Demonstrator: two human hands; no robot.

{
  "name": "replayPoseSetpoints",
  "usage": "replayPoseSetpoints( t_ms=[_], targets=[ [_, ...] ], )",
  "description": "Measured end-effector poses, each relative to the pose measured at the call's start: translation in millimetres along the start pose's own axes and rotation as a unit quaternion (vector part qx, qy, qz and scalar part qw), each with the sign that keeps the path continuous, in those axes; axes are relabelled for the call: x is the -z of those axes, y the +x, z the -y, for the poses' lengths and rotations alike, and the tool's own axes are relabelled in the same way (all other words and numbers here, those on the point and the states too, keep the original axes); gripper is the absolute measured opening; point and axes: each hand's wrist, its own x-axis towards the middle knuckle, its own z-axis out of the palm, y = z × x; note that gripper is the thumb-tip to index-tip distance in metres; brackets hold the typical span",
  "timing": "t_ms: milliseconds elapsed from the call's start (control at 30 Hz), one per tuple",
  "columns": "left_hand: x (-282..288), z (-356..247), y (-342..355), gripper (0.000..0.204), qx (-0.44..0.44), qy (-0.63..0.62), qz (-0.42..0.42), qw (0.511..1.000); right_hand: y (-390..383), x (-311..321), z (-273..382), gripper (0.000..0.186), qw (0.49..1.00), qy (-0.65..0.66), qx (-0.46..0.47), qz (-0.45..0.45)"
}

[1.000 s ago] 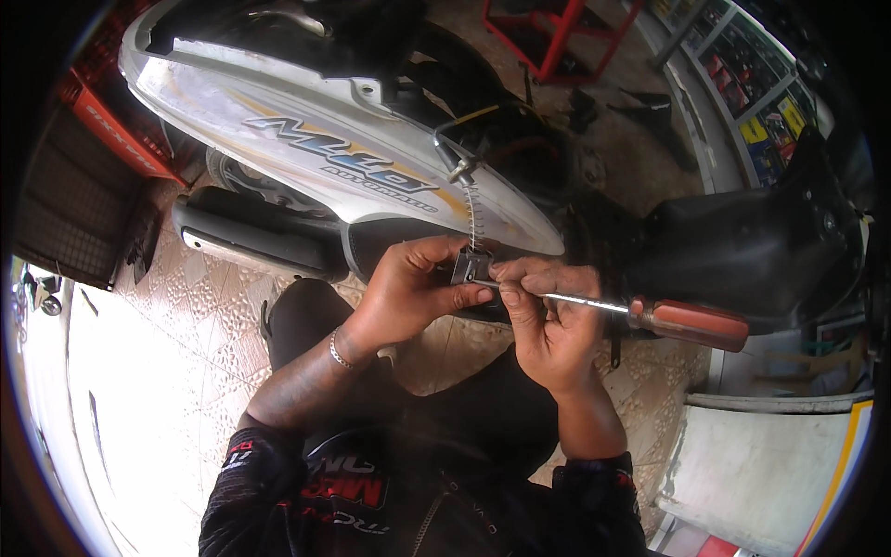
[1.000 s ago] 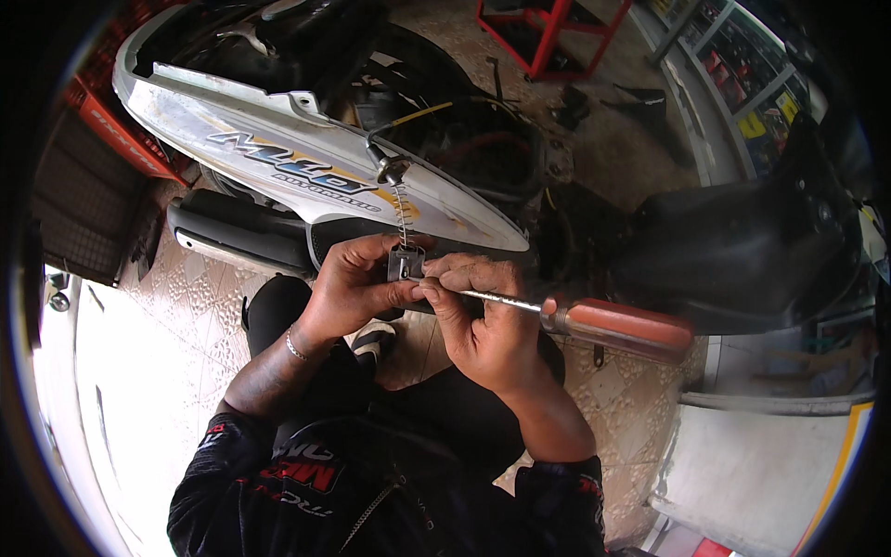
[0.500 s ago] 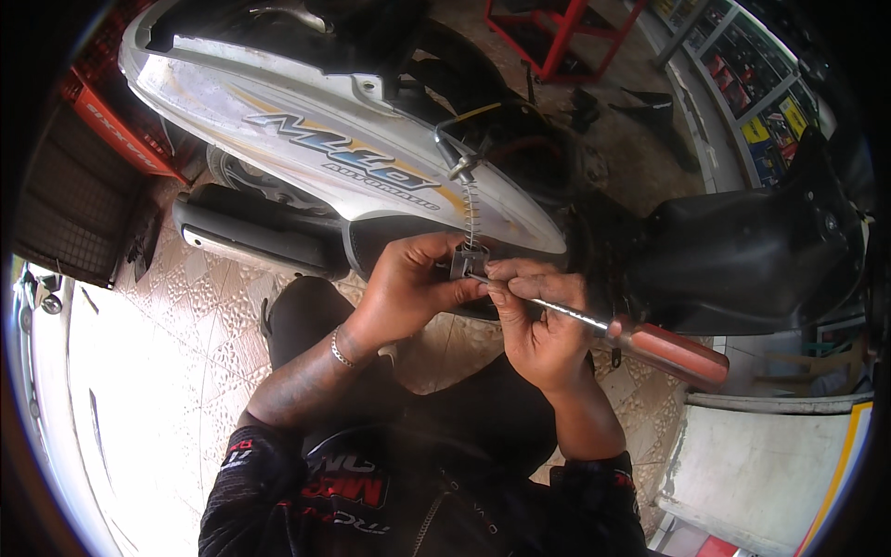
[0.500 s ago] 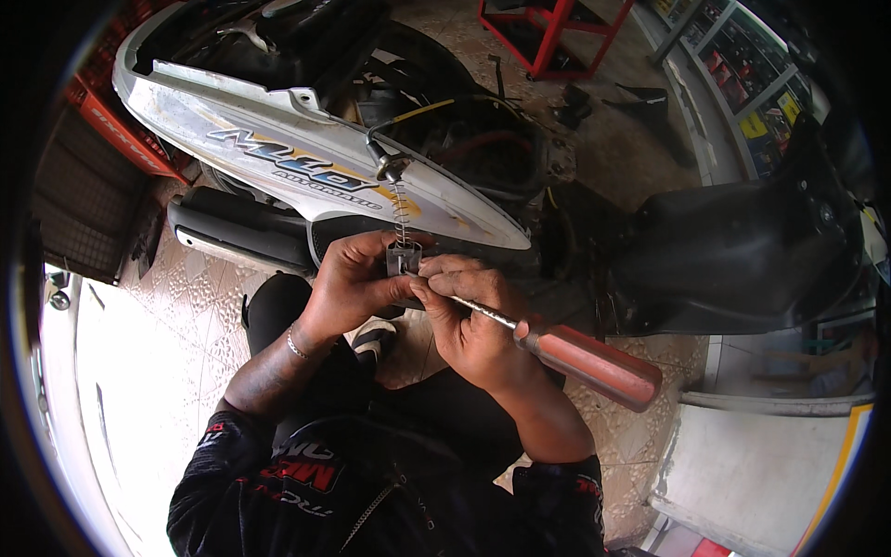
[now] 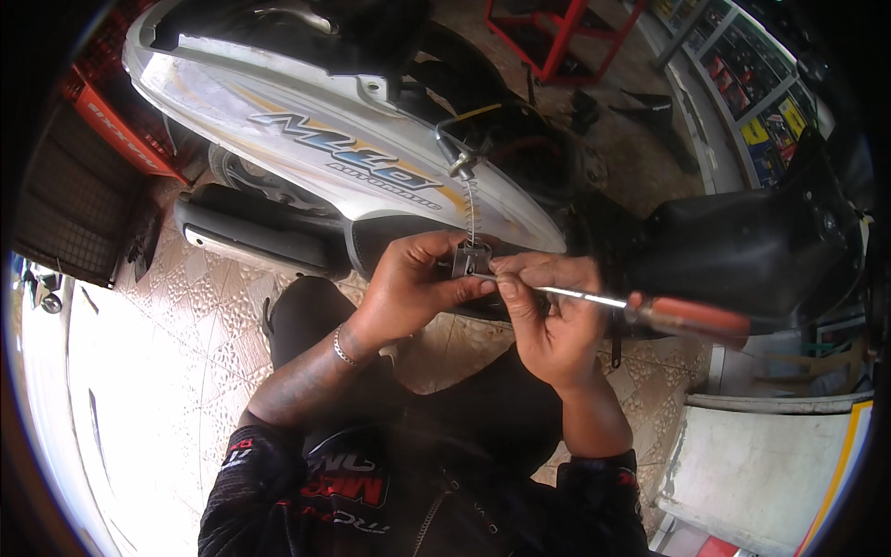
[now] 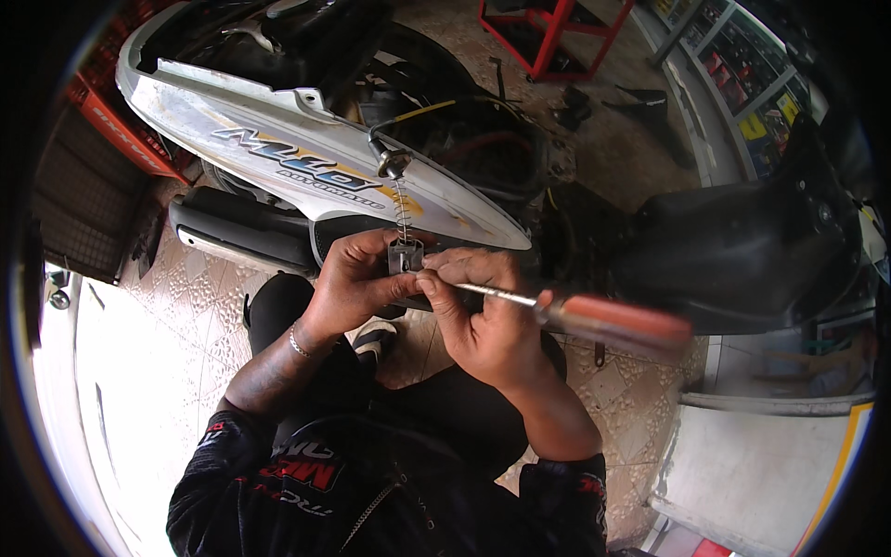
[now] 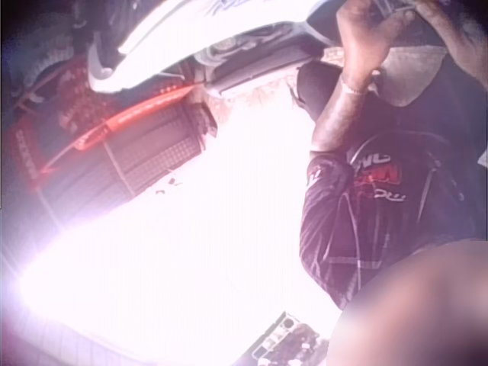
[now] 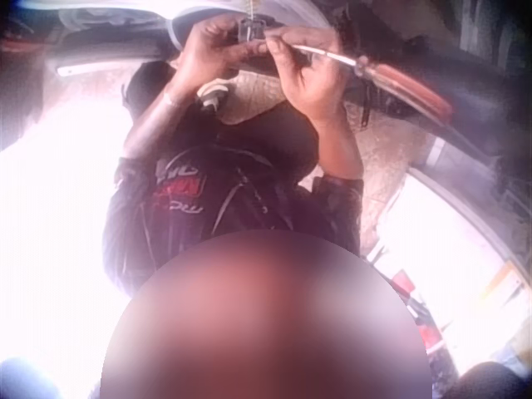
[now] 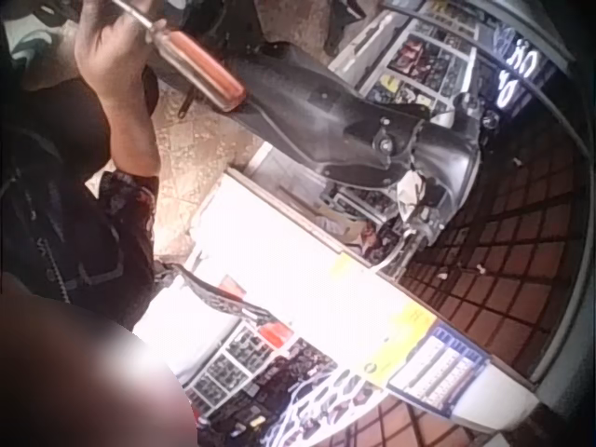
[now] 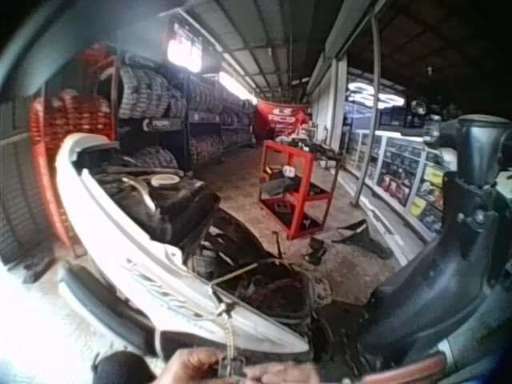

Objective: The person assembles a throttle cable housing with a metal spring and connector, then uses a screwdriver to tighten a screw on the connector. They insert the cable into the scooter's engine area and adjust internal wiring.

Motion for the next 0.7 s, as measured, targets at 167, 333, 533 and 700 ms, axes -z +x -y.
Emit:
replayPoseSetpoints(
  t_ms=[167, 333, 533, 700],
  targets=[
    [-2.1, -6.4, 0.2, 0.04, 0.023, 0.0, -0.008, 1.0, 31.2, 17.2, 5.9, 0.021, 0.987, 0.126, -0.102, -0.02],
    [-1.3, -8.4, -0.5, 0.039, 0.034, -0.002, -0.006, 0.999, 58.0, 17.9, 8.2, 0.017, 0.976, 0.102, -0.188, 0.049],
    [0.0, -4.2, 0.6, 0.037, 0.017, -0.014, -0.005, 1.0, 68.3, 13.0, 6.9, 0.017, 0.97, 0.086, -0.206, 0.093],
    [1.2, -4.8, 1.1, 0.037, 0.033, -0.021, 0.003, 0.999, 78.9, 16.3, 2.0, 0.018, 0.971, 0.04, -0.189, 0.144]
  ],
)
